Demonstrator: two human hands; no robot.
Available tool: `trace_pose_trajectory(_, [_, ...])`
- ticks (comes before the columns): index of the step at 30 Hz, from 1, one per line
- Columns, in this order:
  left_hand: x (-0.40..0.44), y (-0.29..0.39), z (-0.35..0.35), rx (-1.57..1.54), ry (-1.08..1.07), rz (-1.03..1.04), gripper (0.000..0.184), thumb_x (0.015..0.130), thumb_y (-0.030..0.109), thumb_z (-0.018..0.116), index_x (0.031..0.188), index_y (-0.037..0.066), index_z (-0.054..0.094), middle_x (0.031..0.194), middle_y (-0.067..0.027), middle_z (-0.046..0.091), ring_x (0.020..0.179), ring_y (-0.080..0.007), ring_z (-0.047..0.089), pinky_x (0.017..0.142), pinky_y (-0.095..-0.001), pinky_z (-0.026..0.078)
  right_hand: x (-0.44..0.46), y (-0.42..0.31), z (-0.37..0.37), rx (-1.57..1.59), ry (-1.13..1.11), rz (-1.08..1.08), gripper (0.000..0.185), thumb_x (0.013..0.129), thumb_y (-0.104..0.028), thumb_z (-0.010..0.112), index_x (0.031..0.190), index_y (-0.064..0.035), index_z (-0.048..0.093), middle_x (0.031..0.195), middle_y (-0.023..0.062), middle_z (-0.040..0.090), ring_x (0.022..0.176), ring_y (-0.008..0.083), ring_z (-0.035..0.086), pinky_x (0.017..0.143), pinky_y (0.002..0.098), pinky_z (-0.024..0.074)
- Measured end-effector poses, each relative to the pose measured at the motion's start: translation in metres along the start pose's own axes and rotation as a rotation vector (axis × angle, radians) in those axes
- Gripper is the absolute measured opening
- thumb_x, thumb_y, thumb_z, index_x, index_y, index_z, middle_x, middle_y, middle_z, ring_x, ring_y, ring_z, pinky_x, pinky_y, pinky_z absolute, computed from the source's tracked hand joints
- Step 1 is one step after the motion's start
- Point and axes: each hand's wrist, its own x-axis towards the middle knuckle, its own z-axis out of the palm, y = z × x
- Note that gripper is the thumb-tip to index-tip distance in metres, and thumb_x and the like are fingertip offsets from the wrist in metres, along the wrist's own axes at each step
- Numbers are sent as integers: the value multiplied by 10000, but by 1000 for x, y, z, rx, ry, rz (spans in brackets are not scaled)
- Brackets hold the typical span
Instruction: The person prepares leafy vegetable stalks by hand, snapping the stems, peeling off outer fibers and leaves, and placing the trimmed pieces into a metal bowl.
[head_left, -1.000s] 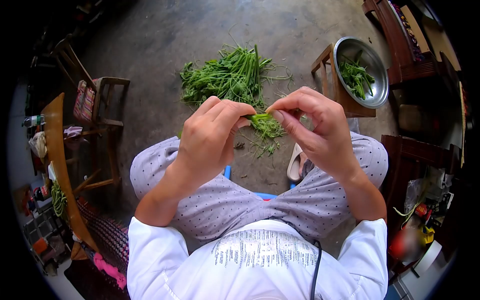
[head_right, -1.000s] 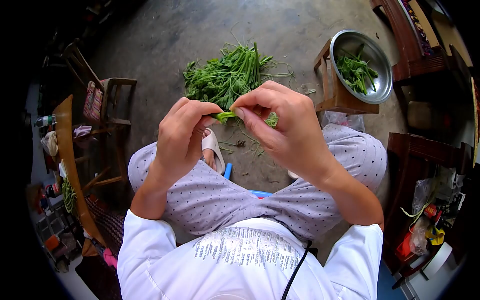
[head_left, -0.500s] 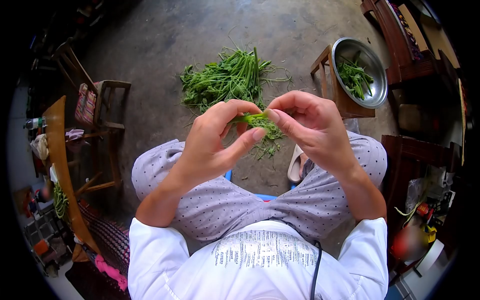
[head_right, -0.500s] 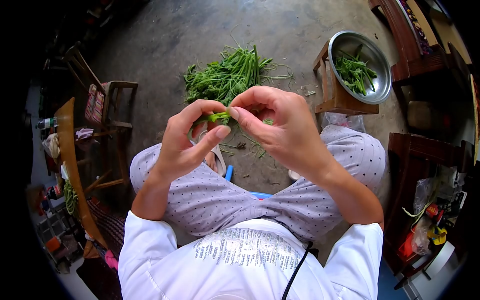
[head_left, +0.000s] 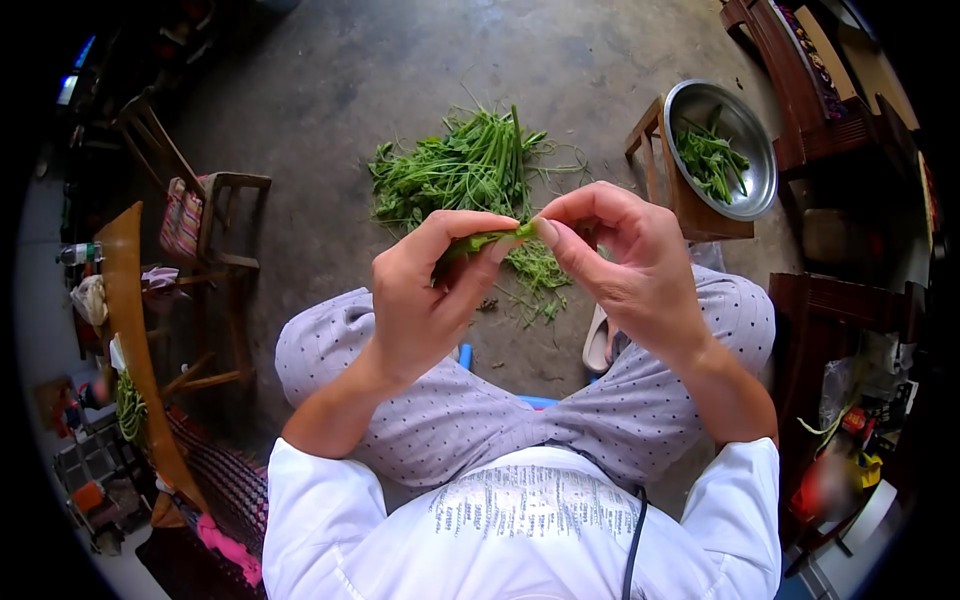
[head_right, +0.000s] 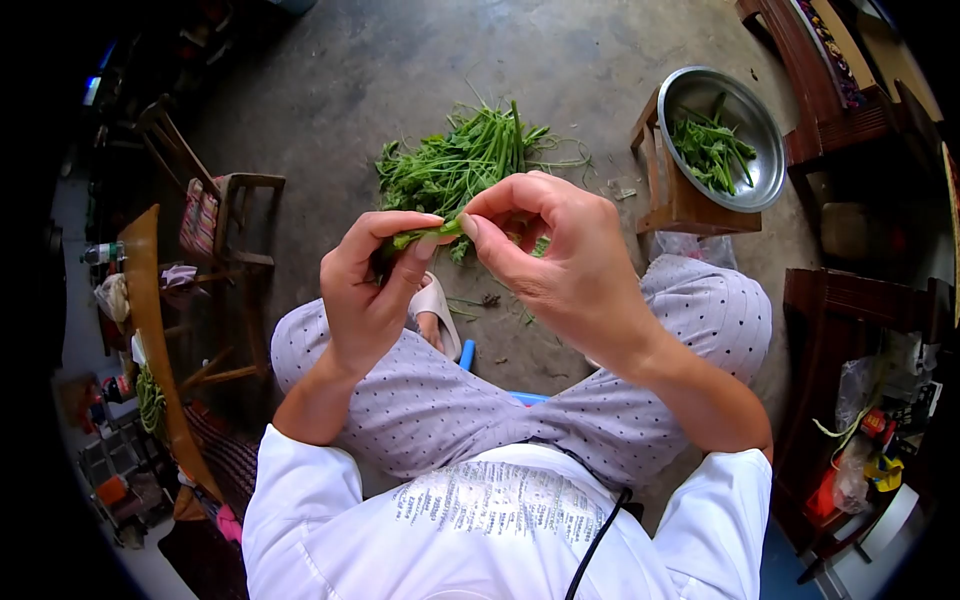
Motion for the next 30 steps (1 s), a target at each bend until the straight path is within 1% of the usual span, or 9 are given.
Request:
trace_pose_trajectory(4, [3, 1, -4, -184, -10, -107, 142, 879, 34, 630, 1019, 10, 619, 810, -6, 660, 573, 13, 426, 484, -152, 321, 1, -8, -5, -241, 45, -120, 76, 805, -38, 660, 868, 5, 661, 750, 68, 623, 651, 109, 572, 583, 239, 460])
trace_pose_trajectory(6, [5, 2, -11, -271, -40, -140, 165, 927, 61, 567, 1071, -18, 569, 907, -60, 661, 671, 3, 481, 641, -134, 399, 1, -11, -11, -275, 57, -140, 78, 798, -29, 659, 869, 3, 662, 754, 75, 622, 656, 121, 580, 583, 246, 465])
trace_pose_trajectory(11, [11, 4, -29, -402, 17, -198, 170, 922, 49, 573, 1077, -19, 568, 980, -73, 623, 923, -96, 604, 688, -170, 416, 5, -9, -36, -452, 93, -86, 54, 848, -14, 632, 884, 26, 639, 780, 2, 577, 644, 35, 514, 565, 185, 409])
trace_pose_trajectory(15, [10, 0, -47, -416, 116, -218, 175, 919, 85, 588, 1073, 0, 573, 922, -59, 653, 753, -22, 544, 603, -142, 356, 9, 0, -61, -654, 92, -48, 50, 848, -16, 626, 867, 30, 630, 743, 15, 574, 631, 42, 527, 563, 193, 425])
trace_pose_trajectory(16, [10, -1, -50, -408, 135, -192, 175, 918, 86, 590, 1072, 5, 575, 908, -56, 659, 724, -11, 519, 589, -139, 340, 9, -1, -64, -673, 126, -10, 75, 794, -28, 646, 846, 25, 641, 730, 123, 602, 621, 189, 591, 593, 291, 469])
trace_pose_trajectory(23, [2, -9, -66, -421, 157, -133, 191, 910, 83, 592, 1070, -16, 561, 941, -75, 621, 721, -39, 504, 593, -149, 346, 8, 26, -83, -956, 101, -3, 87, 787, -27, 631, 846, 36, 619, 725, 142, 586, 627, 228, 586, 594, 308, 466])
trace_pose_trajectory(25, [0, -10, -68, -415, 160, -135, 205, 908, 99, 595, 1070, -19, 553, 934, -83, 611, 647, -30, 438, 571, -152, 335, 9, 24, -78, -865, 31, 14, 111, 792, -32, 631, 885, 28, 621, 729, 125, 584, 637, 199, 577, 596, 298, 465])
trace_pose_trajectory(27, [-2, -14, -68, -468, 31, -35, 177, 902, 20, 578, 1073, -25, 564, 973, -75, 614, 900, -106, 590, 732, -214, 428, 10, 21, -73, -776, -36, 38, 138, 797, -37, 631, 923, 21, 623, 734, 109, 583, 647, 169, 568, 598, 288, 463])
trace_pose_trajectory(30, [-3, -18, -70, -352, -102, 48, 174, 848, -43, 599, 1018, -5, 605, 940, -72, 644, 862, -128, 573, 720, -241, 438, 13, 13, -57, -437, -148, 19, 180, 820, -68, 643, 984, 5, 627, 752, 67, 582, 677, 113, 544, 600, 257, 455])
